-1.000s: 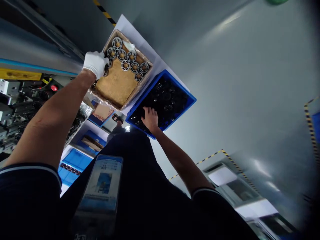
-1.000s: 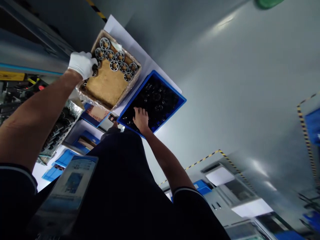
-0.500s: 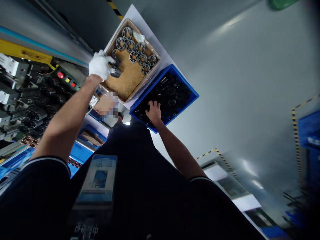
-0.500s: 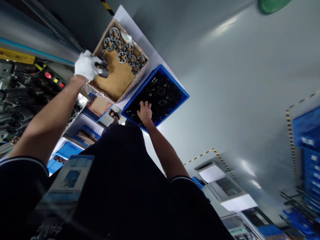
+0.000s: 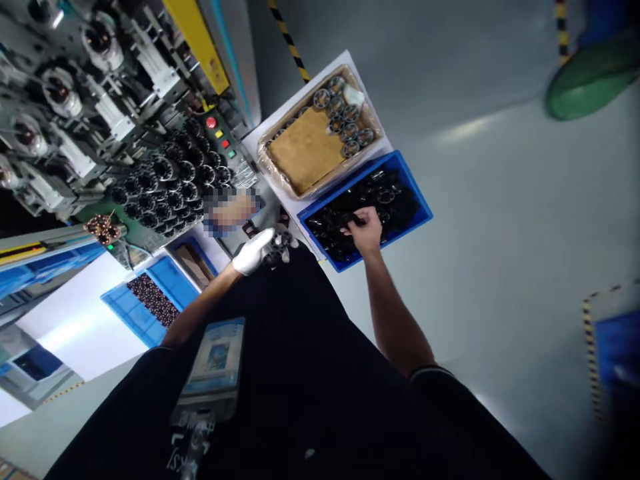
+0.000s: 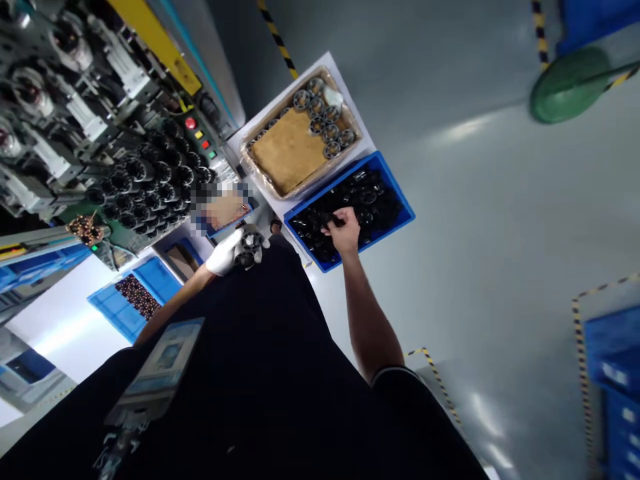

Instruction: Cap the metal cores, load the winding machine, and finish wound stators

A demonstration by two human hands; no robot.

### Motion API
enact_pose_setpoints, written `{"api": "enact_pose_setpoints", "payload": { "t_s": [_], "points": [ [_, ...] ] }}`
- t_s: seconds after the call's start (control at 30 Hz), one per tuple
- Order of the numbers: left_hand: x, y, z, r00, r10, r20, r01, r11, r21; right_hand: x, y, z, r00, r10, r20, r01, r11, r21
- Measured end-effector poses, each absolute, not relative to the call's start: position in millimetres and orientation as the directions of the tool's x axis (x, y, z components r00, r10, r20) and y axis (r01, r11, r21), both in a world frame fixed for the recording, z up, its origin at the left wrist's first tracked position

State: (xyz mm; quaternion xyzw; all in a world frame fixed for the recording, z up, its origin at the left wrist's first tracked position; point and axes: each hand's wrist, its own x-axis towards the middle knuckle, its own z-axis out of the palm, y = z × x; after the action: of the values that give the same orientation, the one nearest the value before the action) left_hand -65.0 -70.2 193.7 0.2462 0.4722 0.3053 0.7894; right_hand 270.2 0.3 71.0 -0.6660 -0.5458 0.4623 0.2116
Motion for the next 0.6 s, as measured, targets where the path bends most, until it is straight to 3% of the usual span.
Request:
{"api": "enact_pose_setpoints", "payload": {
  "t_s": [0.13, 0.23, 0.4, 0.47, 0.6],
  "points": [
    [-87, -87, 226, 0.285, 0.814, -0.506, -0.424, 0.581, 0.695, 203, -7, 159, -0.155, 0.941, -0.302, 0.311, -0.243, -0.919],
    [-100, -93, 257, 0.165, 0.885, -0.436, -0.52, 0.454, 0.724, 143, -13, 245, -0.343, 0.939, -0.024, 0.194, 0.046, -0.98],
    [-113, -108, 300, -0.123, 0.926, -0.357, -0.303, 0.308, 0.902, 69, -20, 341, -0.453, 0.836, 0.31, 0.078, 0.383, -0.92],
    [-119, -117, 309, -0.164, 0.93, -0.329, -0.214, 0.292, 0.932, 57, -23, 356, -0.488, 0.809, 0.327, 0.092, 0.421, -0.902],
    [-131, -133, 311, -0.182, 0.918, -0.353, 0.024, 0.363, 0.931, 53, -33, 367, -0.606, 0.776, 0.175, 0.107, 0.298, -0.949]
  ]
}}
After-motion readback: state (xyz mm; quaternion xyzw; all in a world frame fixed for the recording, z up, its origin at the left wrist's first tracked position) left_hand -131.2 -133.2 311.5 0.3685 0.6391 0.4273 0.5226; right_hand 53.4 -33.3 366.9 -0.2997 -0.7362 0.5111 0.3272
